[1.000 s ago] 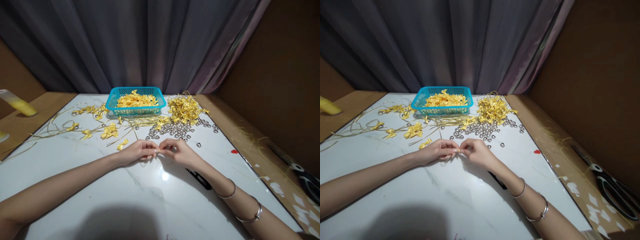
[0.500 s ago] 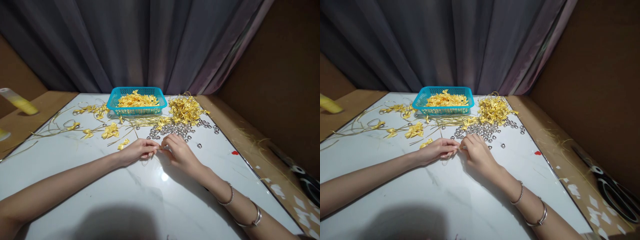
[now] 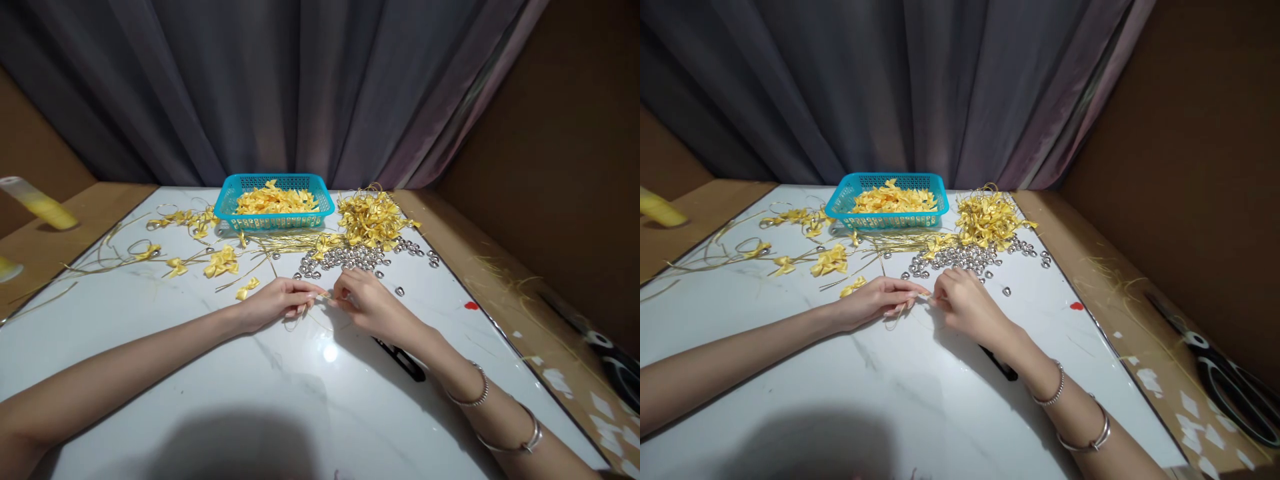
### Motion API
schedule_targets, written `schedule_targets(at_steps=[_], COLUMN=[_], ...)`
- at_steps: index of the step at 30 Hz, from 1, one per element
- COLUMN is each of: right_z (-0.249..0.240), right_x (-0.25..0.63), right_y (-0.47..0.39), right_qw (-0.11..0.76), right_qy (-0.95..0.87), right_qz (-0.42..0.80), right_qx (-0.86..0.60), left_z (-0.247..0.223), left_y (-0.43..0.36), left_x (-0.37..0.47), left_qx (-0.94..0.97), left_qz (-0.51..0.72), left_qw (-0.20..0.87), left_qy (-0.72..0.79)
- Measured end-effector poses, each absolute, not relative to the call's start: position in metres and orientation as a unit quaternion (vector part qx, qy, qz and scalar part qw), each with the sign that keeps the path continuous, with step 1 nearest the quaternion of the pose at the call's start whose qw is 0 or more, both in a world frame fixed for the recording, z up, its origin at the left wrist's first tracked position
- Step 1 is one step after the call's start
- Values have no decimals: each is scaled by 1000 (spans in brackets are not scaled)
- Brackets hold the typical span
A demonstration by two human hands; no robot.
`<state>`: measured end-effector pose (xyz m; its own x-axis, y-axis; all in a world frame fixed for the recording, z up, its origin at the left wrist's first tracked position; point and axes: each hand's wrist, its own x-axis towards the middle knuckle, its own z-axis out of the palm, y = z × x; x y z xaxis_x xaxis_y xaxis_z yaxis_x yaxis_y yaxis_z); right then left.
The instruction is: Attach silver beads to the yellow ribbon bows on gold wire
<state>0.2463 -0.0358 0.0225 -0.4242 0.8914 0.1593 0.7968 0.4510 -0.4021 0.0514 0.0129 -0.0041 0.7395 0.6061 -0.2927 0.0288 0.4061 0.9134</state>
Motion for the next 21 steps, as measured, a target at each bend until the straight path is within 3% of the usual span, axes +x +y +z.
schedule_targets(at_steps=[11, 21], right_z=[12, 13], right_x=[236, 233], right_y=[-38, -41], right_qw=[203, 222], right_qy=[-873, -890], right_qz=[-7, 32], right_qx=[-442, -398], left_z=[-5, -1], left_y=[15, 18], left_x=[49, 47], left_qx=[489, 515], left_qz=[179, 127], left_qw=[807, 813], left_qy=[277, 238])
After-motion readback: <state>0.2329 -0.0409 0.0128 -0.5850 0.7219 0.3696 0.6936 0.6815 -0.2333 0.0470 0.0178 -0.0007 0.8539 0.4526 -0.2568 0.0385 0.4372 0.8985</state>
